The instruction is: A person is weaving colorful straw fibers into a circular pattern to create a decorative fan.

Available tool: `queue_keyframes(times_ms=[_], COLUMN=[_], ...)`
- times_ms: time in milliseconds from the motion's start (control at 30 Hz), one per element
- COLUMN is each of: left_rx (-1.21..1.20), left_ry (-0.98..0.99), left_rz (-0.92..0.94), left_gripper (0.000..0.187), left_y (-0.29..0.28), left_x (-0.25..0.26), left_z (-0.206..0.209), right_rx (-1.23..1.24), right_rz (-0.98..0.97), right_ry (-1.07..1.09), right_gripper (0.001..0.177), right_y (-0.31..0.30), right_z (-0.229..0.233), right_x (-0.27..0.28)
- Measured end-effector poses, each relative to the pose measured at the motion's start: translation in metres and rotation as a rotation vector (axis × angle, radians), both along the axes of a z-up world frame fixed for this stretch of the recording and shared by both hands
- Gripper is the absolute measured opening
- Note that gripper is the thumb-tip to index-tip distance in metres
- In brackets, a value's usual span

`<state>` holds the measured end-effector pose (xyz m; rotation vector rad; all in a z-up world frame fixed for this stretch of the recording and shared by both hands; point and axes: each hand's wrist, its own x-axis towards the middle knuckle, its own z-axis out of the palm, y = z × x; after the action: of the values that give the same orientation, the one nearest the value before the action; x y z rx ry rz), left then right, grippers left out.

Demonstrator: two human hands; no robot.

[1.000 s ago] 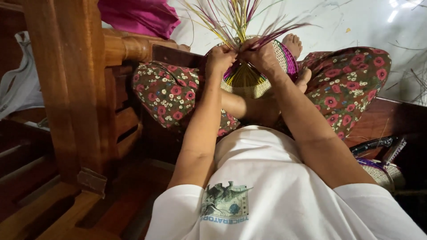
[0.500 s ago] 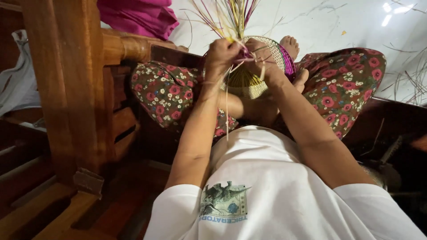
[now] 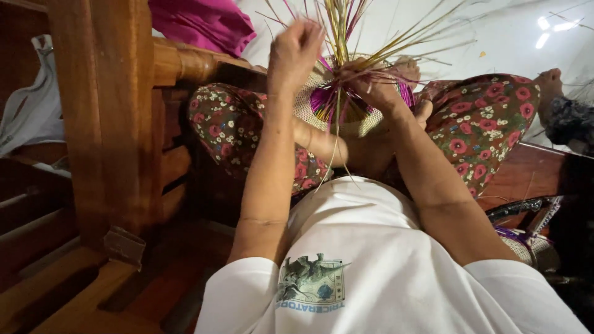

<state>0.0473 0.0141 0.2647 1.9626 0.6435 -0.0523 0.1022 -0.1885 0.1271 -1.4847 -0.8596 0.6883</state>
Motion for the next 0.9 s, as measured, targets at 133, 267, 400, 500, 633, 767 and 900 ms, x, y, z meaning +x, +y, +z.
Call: queue_keyframes(times_ms=[133,267,400,500,633,767,900], left_rx=[0.120,-0.010,-0.139,-0.064,-0.067,-0.064,-0.174], left_ry=[0.589,0.468,0.459,0.498,0.418,0.366,0.099], left_rz=[-0.162,-0.124,-0.200,-0.194,-0.143,-0.146,-0.018], left_gripper=[0.033,0.013,0.026,0.023,0.013,0.012,0.026], left_y=[-0.014,-0.025,-0.022,-0.025,-0.022,-0.024,-0.027], left_x=[-0.017,-0.020,-0.020,-0.016,-0.015,-0.016,-0.021], left_z=[-0.047,-0.087,-0.108,-0.089,-0.099,-0.099,-0.115], right_rx=[0.152,-0.385,-0.196,-0.478,-0.344,-0.284,-0.392], right_rz=[-0.004,-0.063,-0.229,-0.260,-0.295,-0.280,-0.264], right_ry=[0.407,-0.807,0.224,0.550,0.602,0.541,0.305], right_gripper=[0.014,0.022,0.011,0.007,0.012,0.009,0.007], right_y=[0.001,-0.016,-0.009,0.000,-0.001,-0.003,0.000], right_z=[0.013,-0.050,-0.018,0.032,0.030,0.023,0.005], right_x=[-0.005,-0.004,-0.006,-0.006,-0.010,-0.010,-0.006])
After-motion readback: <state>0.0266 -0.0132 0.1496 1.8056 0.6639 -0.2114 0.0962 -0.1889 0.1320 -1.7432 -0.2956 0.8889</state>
